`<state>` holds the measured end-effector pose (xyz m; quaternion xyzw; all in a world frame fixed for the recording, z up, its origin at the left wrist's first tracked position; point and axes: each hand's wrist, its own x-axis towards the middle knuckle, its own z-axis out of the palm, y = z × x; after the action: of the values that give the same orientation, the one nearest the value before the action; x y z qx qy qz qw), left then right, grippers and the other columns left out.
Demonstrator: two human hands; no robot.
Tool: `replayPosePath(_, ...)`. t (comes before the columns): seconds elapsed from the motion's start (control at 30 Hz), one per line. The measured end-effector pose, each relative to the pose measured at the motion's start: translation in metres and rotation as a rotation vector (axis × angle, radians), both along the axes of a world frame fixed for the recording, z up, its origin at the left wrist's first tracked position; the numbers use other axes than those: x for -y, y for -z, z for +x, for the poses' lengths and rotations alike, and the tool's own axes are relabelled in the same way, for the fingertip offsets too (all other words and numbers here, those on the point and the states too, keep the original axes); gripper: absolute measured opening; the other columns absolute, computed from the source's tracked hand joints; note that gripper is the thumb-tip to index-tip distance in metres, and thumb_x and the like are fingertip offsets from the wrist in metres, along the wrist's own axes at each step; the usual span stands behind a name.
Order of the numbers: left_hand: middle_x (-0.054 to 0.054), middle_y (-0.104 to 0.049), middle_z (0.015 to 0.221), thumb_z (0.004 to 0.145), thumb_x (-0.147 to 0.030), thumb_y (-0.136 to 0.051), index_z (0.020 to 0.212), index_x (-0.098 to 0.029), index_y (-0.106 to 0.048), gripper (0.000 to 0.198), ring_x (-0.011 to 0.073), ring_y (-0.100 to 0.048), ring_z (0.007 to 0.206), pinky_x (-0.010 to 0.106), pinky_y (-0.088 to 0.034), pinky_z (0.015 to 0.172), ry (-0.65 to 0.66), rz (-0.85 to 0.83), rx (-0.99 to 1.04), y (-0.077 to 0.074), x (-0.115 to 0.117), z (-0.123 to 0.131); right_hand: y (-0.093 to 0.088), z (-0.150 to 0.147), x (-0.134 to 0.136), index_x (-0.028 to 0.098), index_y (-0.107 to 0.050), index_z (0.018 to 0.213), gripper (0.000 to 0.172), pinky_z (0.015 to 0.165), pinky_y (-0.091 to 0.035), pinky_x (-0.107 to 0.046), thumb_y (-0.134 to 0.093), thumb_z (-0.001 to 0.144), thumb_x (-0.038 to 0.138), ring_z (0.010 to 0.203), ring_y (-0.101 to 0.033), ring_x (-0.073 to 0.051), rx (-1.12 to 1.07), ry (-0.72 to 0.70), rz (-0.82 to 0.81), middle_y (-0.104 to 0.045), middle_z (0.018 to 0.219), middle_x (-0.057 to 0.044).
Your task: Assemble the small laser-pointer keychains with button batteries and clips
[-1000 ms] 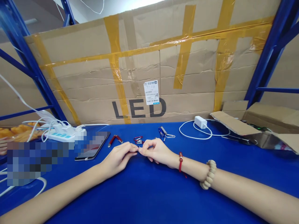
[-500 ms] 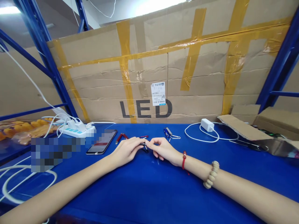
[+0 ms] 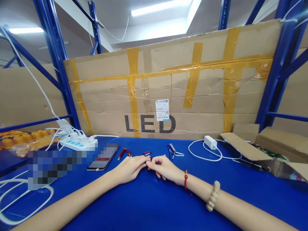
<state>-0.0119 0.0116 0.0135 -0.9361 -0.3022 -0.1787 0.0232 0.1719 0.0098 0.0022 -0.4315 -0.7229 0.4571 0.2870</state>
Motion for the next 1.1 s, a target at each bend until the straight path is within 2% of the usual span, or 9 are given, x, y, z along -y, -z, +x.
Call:
replayPosePath(0.33, 0.003, -0.062, 0.099, 0.09, -0.017, -0.033, 0.101, -0.02, -0.049, 0.019, 0.016, -0.059, 0.09, 0.024, -0.045, 0.077, 0.018, -0.025, 0.054, 0.0015, 0.002, -0.0001, 0.0018, 0.0002, 0.0008, 0.015, -0.047, 0.067, 0.042, 0.029, -0.021, -0.012, -0.042, 0.079, 0.055, 0.028, -0.031, -0.002, -0.097, -0.016, -0.044, -0.042, 0.038, 0.008)
replayPosePath(0.47, 0.004, -0.061, 0.104, 0.09, -0.016, -0.033, 0.108, -0.02, -0.046, 0.022, 0.0159, -0.058, 0.094, 0.025, -0.045, 0.08, 0.03, -0.038, 0.135, 0.0012, 0.0055, 0.0019, -0.0003, -0.0003, 0.0027, 0.016, -0.045, 0.067, 0.041, 0.028, -0.025, -0.011, -0.044, 0.077, 0.055, 0.034, -0.04, -0.003, -0.211, -0.055, -0.059, -0.042, 0.047, 0.007)
replayPosePath(0.57, 0.004, -0.062, 0.103, 0.09, -0.016, -0.034, 0.108, -0.02, -0.045, 0.022, 0.0164, -0.059, 0.094, 0.027, -0.046, 0.079, 0.008, -0.058, 0.179, 0.0016, 0.0071, 0.0031, -0.0013, -0.0009, 0.0036, 0.016, -0.044, 0.068, 0.041, 0.027, -0.024, -0.011, -0.044, 0.077, 0.056, 0.034, -0.042, -0.003, -0.221, -0.076, -0.037, -0.044, 0.053, 0.006)
replayPosePath(0.8, 0.003, -0.063, 0.103, 0.09, -0.017, -0.036, 0.113, -0.021, -0.044, 0.025, 0.0166, -0.059, 0.094, 0.027, -0.047, 0.08, 0.028, -0.056, 0.232, 0.0028, 0.0063, 0.0014, 0.003, 0.0018, 0.0001, 0.015, -0.046, 0.067, 0.043, 0.028, -0.023, -0.01, -0.043, 0.079, 0.057, 0.032, -0.038, -0.003, -0.2, -0.149, -0.007, -0.04, 0.044, 0.007)
replayPosePath(0.97, 0.005, -0.063, 0.106, 0.089, -0.017, -0.035, 0.111, -0.021, -0.05, 0.026, 0.0167, -0.058, 0.097, 0.027, -0.045, 0.084, 0.076, -0.037, 0.315, 0.0063, 0.0055, 0.0034, 0.0042, 0.0029, 0.0007, 0.015, -0.048, 0.063, 0.048, 0.028, -0.022, -0.013, -0.041, 0.077, 0.061, 0.029, -0.034, -0.004, -0.194, -0.117, -0.018, -0.042, 0.037, 0.007)
replayPosePath(1.1, 0.002, -0.065, 0.098, 0.089, -0.018, -0.036, 0.106, -0.023, -0.053, 0.024, 0.0163, -0.06, 0.09, 0.027, -0.045, 0.08, -0.047, -0.142, 0.374, 0.0072, 0.0083, 0.0092, 0.0038, 0.0017, 0.0033, 0.014, -0.048, 0.056, 0.049, 0.031, -0.021, -0.014, -0.044, 0.077, 0.058, 0.029, -0.033, -0.003, -0.222, 0.012, 0.073, -0.038, 0.038, 0.007)
